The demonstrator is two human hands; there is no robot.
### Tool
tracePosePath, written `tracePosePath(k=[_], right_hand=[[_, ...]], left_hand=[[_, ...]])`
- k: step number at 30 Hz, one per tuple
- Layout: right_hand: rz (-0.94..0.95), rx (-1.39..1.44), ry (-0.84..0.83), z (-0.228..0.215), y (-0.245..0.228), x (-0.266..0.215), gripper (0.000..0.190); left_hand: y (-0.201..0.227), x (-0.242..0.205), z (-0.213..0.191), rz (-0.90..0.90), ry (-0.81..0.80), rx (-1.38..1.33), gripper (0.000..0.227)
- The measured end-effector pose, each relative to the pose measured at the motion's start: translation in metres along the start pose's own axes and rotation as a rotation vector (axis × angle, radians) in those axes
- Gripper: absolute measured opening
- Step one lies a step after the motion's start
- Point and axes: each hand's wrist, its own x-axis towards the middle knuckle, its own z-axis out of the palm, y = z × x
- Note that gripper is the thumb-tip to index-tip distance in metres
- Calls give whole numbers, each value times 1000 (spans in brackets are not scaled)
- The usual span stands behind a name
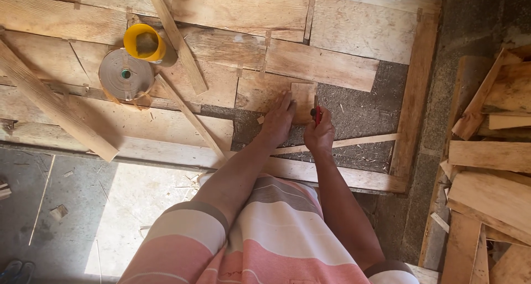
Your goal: Repairing or patching gaps in a wooden surface by cutting and fitting small wood scraps.
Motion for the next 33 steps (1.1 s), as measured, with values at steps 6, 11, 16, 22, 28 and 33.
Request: tracePosePath(k=[6, 11, 16, 22, 28, 33], right_hand=[[192, 231, -162, -5, -26, -19, 36], [-69, 281, -48, 8, -8, -24, 37], [-37, -74, -136, -12, -26, -4, 44], [-262, -378, -114, -7, -19, 23, 33], [-270, -418, -117, -1, -10, 27, 41], [-312, -406, -109, 3, -5, 31, 39]], left_hand=[[1, -1, -18, -19, -36, -83, 81], [-5, -4, -11, 18, 53, -52, 76], [8, 0, -24, -12, -78, 31, 93], [-8, 3, -3, 46, -77, 282, 97], [-17, 2, 3, 68, -117, 164, 82], [-17, 5, 6, 70, -66, 141, 71]])
